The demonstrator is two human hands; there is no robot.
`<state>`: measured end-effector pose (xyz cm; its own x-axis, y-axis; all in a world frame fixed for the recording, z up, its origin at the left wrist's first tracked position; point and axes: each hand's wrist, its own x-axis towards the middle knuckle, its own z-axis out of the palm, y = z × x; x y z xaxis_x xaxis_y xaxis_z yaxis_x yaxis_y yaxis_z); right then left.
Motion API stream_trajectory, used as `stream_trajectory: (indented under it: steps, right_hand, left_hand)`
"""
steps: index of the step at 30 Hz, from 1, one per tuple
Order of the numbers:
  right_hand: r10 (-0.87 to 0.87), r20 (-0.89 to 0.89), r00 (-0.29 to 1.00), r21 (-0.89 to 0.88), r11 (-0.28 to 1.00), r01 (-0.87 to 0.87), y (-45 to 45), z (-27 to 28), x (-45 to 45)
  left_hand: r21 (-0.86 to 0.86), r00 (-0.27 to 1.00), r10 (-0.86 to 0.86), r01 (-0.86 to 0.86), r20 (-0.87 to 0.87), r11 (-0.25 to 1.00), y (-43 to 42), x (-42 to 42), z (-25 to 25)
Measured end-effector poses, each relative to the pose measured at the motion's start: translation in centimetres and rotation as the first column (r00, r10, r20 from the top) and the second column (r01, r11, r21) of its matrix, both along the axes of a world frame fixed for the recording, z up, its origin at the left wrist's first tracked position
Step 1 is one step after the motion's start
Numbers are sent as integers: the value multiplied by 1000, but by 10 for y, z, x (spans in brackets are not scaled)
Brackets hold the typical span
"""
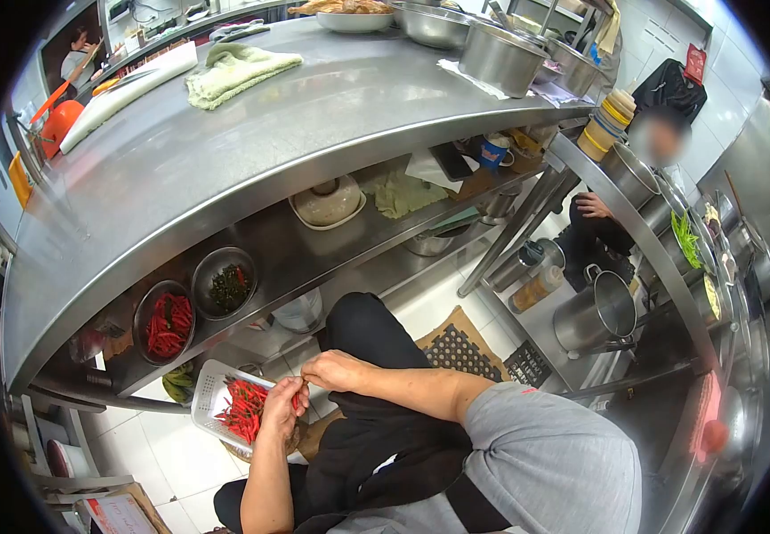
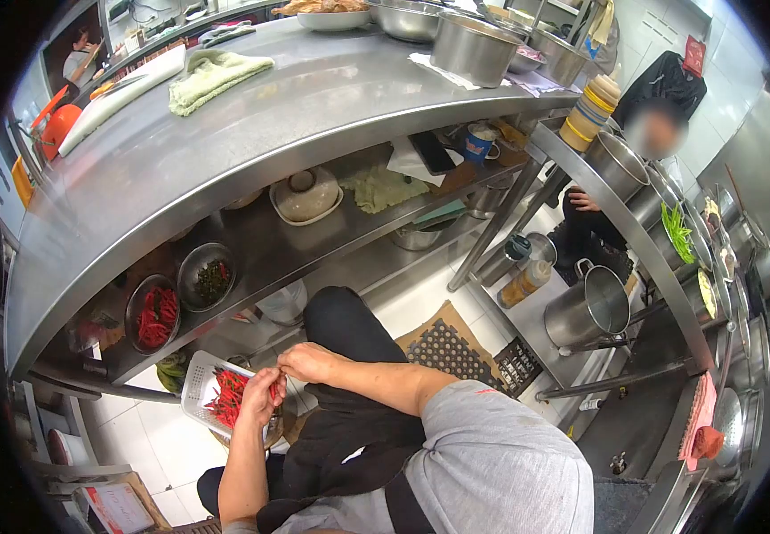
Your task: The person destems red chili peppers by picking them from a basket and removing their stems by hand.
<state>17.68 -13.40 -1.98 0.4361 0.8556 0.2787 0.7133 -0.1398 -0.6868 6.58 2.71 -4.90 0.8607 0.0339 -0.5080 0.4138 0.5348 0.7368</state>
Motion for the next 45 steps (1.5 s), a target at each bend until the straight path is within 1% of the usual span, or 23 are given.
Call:
stream_trajectory:
  steps: [3, 7, 9, 10, 12, 16, 18, 22, 25, 27, 30, 36, 39, 41, 42, 43, 44, 45]
  right_hand:
    - [0, 23, 1000, -30, 1000, 1, 4, -9, -1]
    - [8, 49, 999, -18, 1000, -7, 8, -14, -3]
    - [55, 110, 992, -65, 997, -48, 9, -13, -3]
    - [56, 109, 992, -64, 997, -49, 9, -12, -3]
    - [69, 95, 993, -121, 991, -58, 10, -11, -3]
    - [79, 104, 991, -99, 993, -68, 11, -15, -3]
    - [76, 104, 992, -108, 992, -65, 12, -17, -2]
    - [97, 129, 987, -136, 988, -79, 10, -16, -2]
    - [91, 82, 992, -163, 984, -76, 8, -13, -2]
    - [60, 31, 998, -127, 990, -55, 9, -11, -2]
    - [27, 1, 1000, -84, 996, -27, 9, -8, -1]
    - [-27, -31, 999, -42, 999, 26, 13, 5, 6]
    - [-57, -16, 998, 0, 998, 57, 16, 18, 14]
    - [-87, 29, 996, -23, 996, 88, 18, 38, 24]
    - [-136, 53, 989, 41, 990, 134, 19, 60, 26]
    - [-189, 69, 980, 67, 981, 184, 21, 73, 33]
    - [-266, -78, 961, 150, 950, 275, 24, 93, 37]
    - [-324, -95, 941, 203, 919, 337, 27, 112, 45]
  left_hand:
    - [49, 1000, -6, 6, 4, 999, 0, 0, -4]
    - [89, 1000, -1, 2, -11, 996, 4, -2, -6]
    - [138, 999, -26, 28, -18, 990, 6, -2, -8]
    - [138, 999, -25, 28, -19, 990, 7, -4, -8]
    - [140, 1000, -8, 10, -14, 990, 8, -4, -7]
    - [132, 1000, -4, 7, -19, 991, 9, -5, -6]
    - [150, 999, -14, 20, -43, 989, 9, -5, -5]
    - [194, 999, -40, 45, -30, 980, 10, -4, -11]
    - [179, 998, -32, 40, -47, 983, 10, -4, -8]
    - [185, 998, -47, 55, -44, 981, 10, -5, -7]
    - [198, 999, -41, 45, -19, 979, 11, -5, -4]
    - [216, 1000, 17, -19, 8, 976, 21, -7, 14]
    - [225, 999, 38, -45, 36, 973, 25, -9, 13]
    - [262, 999, 27, -34, 27, 964, 27, -13, 17]
    - [267, 998, 42, -51, 39, 962, 26, -14, 18]
    - [237, 995, 22, -45, 97, 971, 28, -17, 17]
    - [289, 998, 45, -55, 41, 956, 26, -18, 20]
    - [257, 998, 42, -53, 48, 965, 28, -19, 17]
